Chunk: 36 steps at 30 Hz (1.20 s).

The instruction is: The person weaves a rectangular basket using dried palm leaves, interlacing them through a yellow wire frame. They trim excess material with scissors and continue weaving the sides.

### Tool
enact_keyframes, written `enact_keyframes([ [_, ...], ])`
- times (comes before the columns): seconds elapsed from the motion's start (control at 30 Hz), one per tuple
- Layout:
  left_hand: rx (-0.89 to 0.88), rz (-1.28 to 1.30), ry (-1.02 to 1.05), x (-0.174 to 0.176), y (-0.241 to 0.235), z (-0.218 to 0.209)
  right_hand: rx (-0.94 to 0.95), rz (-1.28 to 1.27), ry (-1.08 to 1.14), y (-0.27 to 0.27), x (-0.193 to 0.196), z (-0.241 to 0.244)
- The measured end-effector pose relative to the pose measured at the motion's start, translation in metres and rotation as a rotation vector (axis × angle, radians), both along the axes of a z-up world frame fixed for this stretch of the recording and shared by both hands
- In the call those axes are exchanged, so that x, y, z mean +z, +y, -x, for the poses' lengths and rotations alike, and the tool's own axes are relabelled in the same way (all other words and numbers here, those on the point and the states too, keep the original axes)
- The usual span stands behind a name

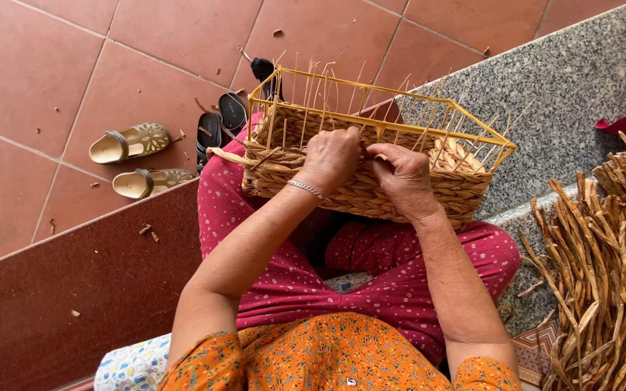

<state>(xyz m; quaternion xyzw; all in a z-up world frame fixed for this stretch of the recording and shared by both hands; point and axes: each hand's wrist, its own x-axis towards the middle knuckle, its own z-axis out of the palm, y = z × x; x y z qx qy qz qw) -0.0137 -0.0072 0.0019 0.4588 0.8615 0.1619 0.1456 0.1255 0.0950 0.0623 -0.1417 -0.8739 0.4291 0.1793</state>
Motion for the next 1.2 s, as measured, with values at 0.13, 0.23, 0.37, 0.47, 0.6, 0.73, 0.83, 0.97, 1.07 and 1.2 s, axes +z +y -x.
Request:
enact_keyframes([
  [0.13, 0.047, -0.122, -0.074, 0.012, -0.001, -0.005, 0.001, -0.046, 0.1, -0.002, -0.002, -0.003],
  [0.23, 0.164, -0.335, -0.291, 0.018, -0.027, -0.012, -0.006, -0.071, 0.156, -0.004, -0.006, -0.004],
  [0.37, 0.169, -0.465, -0.339, 0.025, -0.049, -0.025, -0.072, 0.116, 0.08, -0.005, -0.015, -0.005],
  [0.47, 0.089, -0.608, -0.299, 0.028, -0.055, -0.028, -0.163, 0.202, 0.069, -0.006, -0.018, -0.001],
  [0.6, 0.214, -0.507, -0.387, 0.029, -0.056, -0.029, -0.198, 0.147, 0.106, -0.011, -0.02, 0.001],
  [0.73, 0.221, -0.473, -0.425, 0.031, -0.059, -0.04, -0.152, 0.037, 0.135, -0.014, -0.019, 0.002],
  [0.83, -0.057, -0.686, -0.136, 0.037, -0.072, -0.047, -0.066, -0.111, 0.141, -0.017, -0.017, 0.006],
  [0.97, -0.091, -0.553, 0.044, 0.038, -0.076, -0.022, 0.006, -0.224, 0.092, -0.016, -0.01, 0.005],
  [1.07, -0.055, -0.512, 0.188, 0.036, -0.084, -0.008, 0.072, -0.319, 0.07, -0.019, -0.007, 0.001],
  [1.2, -0.081, -0.391, 0.306, 0.034, -0.084, -0.003, -0.082, -0.288, 0.029, -0.03, -0.013, 0.006],
])
